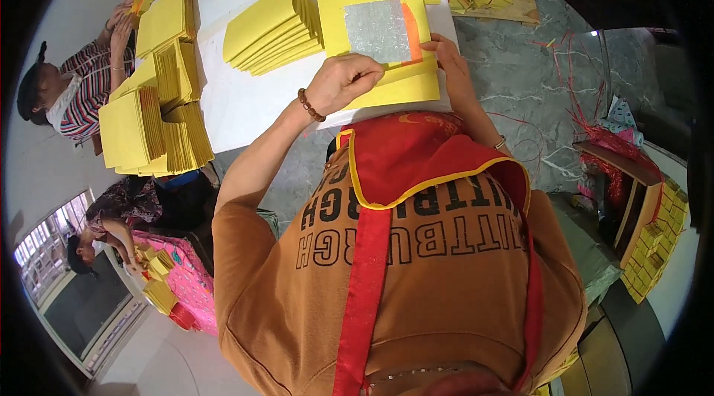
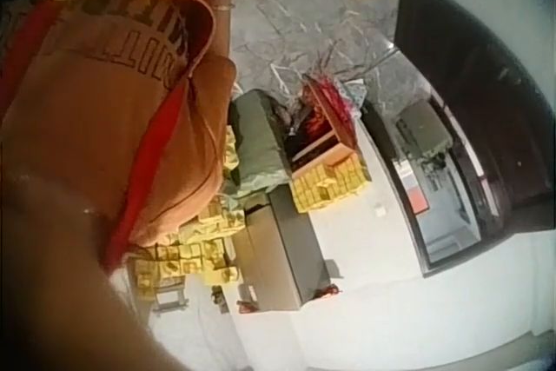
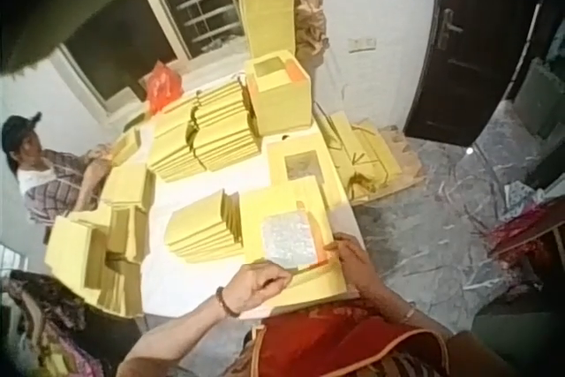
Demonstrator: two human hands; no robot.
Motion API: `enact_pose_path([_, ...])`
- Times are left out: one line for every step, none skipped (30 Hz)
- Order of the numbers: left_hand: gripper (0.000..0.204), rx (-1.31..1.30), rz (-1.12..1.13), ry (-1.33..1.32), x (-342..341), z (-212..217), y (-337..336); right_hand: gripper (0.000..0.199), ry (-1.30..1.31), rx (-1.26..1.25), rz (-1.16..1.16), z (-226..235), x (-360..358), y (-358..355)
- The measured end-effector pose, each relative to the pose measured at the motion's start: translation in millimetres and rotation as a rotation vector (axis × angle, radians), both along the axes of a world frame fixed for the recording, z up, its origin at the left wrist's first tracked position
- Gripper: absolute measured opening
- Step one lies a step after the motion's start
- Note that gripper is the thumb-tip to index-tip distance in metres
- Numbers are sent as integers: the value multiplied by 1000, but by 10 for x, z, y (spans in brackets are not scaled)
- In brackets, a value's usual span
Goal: Folding yellow sheets of paper and organizing them into stacks on a workbench.
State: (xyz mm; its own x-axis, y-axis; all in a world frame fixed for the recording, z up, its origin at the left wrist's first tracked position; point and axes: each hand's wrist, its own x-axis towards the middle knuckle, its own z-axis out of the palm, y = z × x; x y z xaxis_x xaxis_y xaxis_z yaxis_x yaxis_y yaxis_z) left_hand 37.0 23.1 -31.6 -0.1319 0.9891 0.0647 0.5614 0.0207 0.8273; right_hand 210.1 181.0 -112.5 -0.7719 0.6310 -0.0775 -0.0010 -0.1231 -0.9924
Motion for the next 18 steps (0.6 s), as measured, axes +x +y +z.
enact_pose_path([17, -56, 32, -55, -5, 12, 2, 34, -1, 1, -1, 19, 20, 14])
enact_pose_path([17, -56, 32, -55, -11, 13, 0, 39, -10, 14, 39, 37, 41, 28])
enact_pose_path([16, -111, 78, -143, -19, 13, -3, 44, -19, 27, 79, 44, 57, 41])
enact_pose_path([16, -165, 124, -232, -28, 12, -6, 44, -19, 27, 80, 37, 70, 53])
enact_pose_path([16, -165, 125, -232, -45, 0, -4, 37, 15, 0, 91, 30, 82, 65])
enact_pose_path([16, -204, 156, -308, -66, -23, -1, 33, 49, -27, 101, 25, 87, 70])
enact_pose_path([16, -244, 189, -384, -76, -34, 0, 33, 49, -27, 103, 20, 86, 67])
enact_pose_path([16, -244, 189, -384, -71, -23, 4, 32, 51, 13, 116, 16, 87, 58])
enact_pose_path([16, -253, 193, -381, -61, 3, 11, 32, 54, 53, 129, 12, 88, 53])
enact_pose_path([16, -261, 197, -378, -49, 17, 10, 32, 54, 53, 129, 10, 89, 54])
enact_pose_path([16, -260, 198, -378, -45, 10, 0, 33, 44, 50, 127, 11, 82, 61])
enact_pose_path([15, -240, 192, -341, -39, -6, -15, 35, 34, 48, 124, 12, 77, 67])
enact_pose_path([16, -221, 186, -304, -30, -11, -29, 35, 35, 50, 125, 7, 75, 69])
enact_pose_path([16, -225, 185, -304, -6, 9, -27, 34, 30, 54, 128, -5, 74, 80])
enact_pose_path([16, -169, 184, -287, 34, 39, -25, 34, 24, 58, 130, -13, 73, 91])
enact_pose_path([17, -113, 183, -270, 58, 54, -11, 34, 24, 54, 128, -18, 69, 102])
enact_pose_path([17, -112, 182, -269, 72, 44, -7, 32, 29, 44, 126, -11, 65, 99])
enact_pose_path([20, 51, 93, -137, 83, 18, -4, 31, 34, 34, 124, -2, 62, 95])
